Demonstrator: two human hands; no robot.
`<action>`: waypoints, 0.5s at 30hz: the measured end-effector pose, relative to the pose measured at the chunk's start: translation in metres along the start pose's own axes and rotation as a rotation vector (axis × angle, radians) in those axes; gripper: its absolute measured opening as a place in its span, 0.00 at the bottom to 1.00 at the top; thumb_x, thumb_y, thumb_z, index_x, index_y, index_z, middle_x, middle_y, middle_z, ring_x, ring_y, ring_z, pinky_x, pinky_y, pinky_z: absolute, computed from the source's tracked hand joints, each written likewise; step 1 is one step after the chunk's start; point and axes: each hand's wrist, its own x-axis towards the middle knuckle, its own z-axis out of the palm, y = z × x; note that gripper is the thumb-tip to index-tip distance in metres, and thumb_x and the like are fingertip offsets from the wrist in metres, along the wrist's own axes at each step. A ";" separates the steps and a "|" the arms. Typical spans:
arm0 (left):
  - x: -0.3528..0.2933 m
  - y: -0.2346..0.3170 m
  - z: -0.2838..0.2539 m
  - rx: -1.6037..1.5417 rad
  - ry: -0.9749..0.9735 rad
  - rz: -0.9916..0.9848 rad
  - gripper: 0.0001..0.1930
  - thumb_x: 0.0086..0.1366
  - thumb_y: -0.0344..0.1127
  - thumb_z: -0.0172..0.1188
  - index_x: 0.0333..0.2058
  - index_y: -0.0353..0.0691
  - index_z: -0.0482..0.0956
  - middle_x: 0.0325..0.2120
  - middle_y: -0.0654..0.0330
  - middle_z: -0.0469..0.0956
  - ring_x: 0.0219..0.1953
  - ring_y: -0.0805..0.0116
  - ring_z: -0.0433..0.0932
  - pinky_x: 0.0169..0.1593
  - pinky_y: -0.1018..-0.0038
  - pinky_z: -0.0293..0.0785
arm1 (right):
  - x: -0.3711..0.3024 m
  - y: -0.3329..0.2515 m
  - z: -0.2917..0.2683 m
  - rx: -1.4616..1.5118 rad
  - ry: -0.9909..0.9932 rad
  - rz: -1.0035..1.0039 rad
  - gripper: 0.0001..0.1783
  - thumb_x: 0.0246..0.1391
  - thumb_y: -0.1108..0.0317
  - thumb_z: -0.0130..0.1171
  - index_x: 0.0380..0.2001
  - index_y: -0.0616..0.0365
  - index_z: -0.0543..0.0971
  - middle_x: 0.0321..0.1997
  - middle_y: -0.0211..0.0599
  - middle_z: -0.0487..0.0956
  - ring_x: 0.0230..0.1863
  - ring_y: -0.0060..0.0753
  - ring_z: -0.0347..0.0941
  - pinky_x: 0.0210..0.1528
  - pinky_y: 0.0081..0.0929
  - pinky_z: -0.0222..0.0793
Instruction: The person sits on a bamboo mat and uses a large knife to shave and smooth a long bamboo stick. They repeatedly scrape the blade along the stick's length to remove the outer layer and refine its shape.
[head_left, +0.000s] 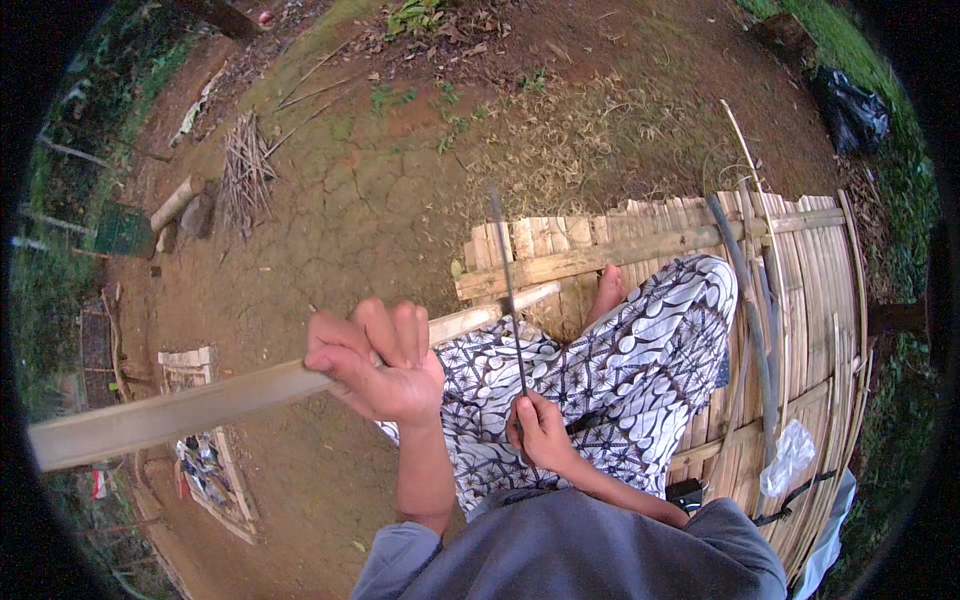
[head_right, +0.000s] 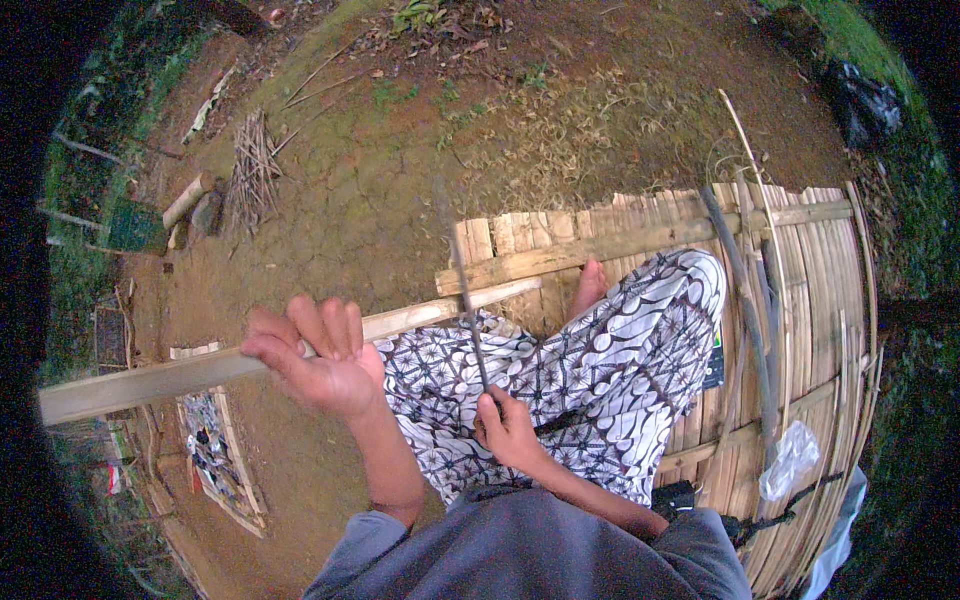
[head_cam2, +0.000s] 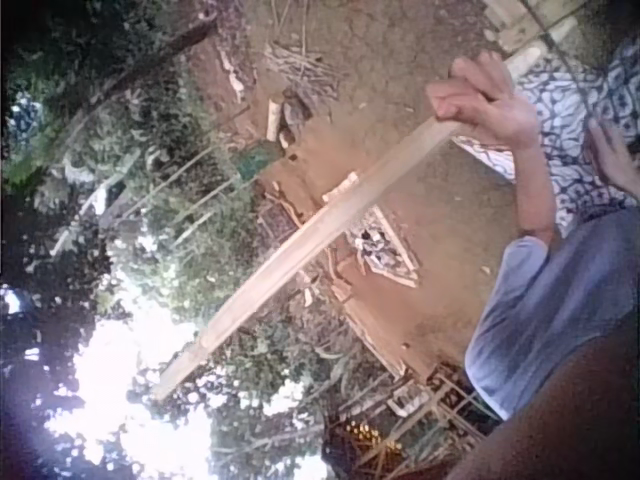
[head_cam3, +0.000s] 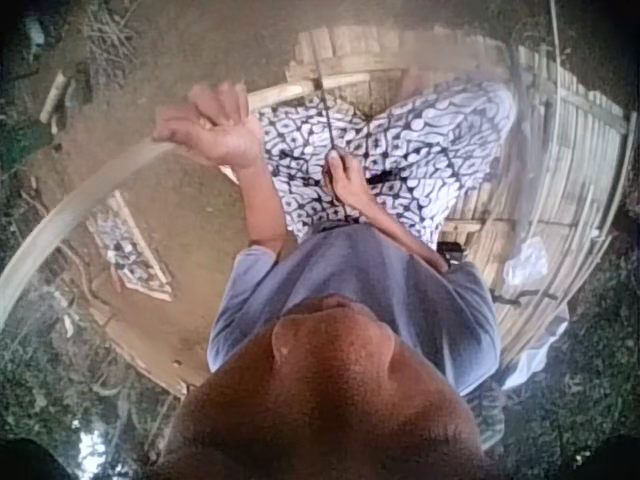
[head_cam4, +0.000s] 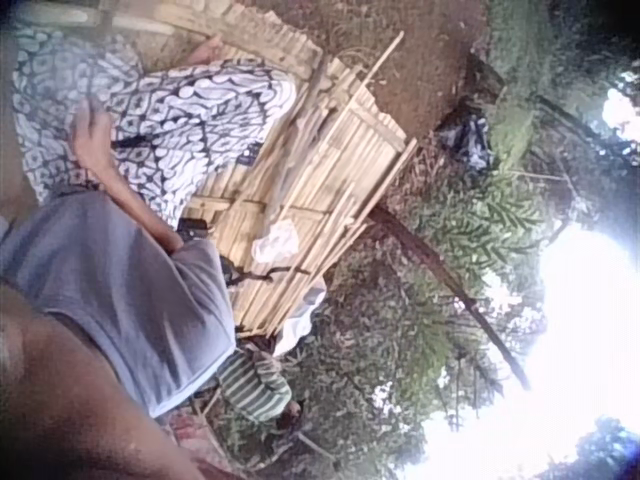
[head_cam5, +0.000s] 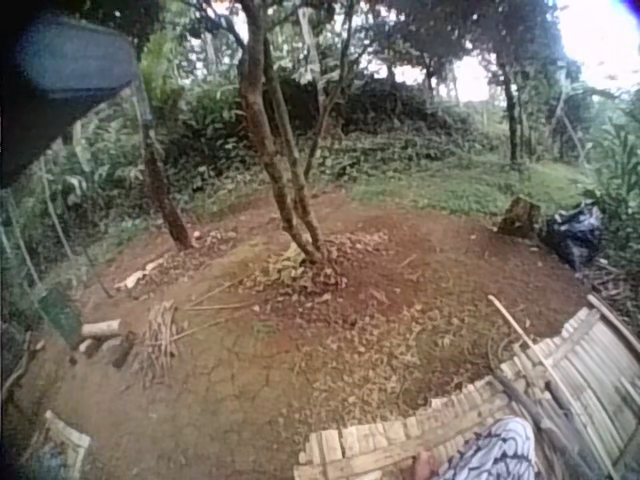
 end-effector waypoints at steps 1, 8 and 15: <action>0.002 -0.001 -0.001 -0.016 0.024 -0.008 0.22 0.66 0.56 0.39 0.20 0.50 0.51 0.08 0.70 0.48 0.08 0.82 0.40 0.12 0.82 0.35 | 0.004 0.013 0.001 0.000 0.023 -0.002 0.23 0.63 0.53 0.37 0.23 0.60 0.64 0.13 0.32 0.66 0.13 0.22 0.62 0.15 0.20 0.57; 0.004 -0.002 -0.006 -0.032 0.062 -0.005 0.21 0.67 0.56 0.37 0.20 0.50 0.51 0.09 0.71 0.47 0.08 0.83 0.41 0.12 0.82 0.36 | -0.005 -0.013 0.003 0.169 0.075 0.231 0.19 0.61 0.55 0.44 0.27 0.62 0.66 0.14 0.31 0.68 0.13 0.22 0.63 0.16 0.21 0.60; 0.006 -0.001 -0.011 -0.068 0.080 -0.019 0.21 0.67 0.55 0.38 0.22 0.47 0.52 0.08 0.69 0.49 0.09 0.82 0.41 0.13 0.81 0.37 | 0.001 -0.002 0.012 0.066 -0.005 0.065 0.19 0.61 0.57 0.46 0.24 0.62 0.66 0.13 0.29 0.66 0.13 0.20 0.63 0.15 0.20 0.58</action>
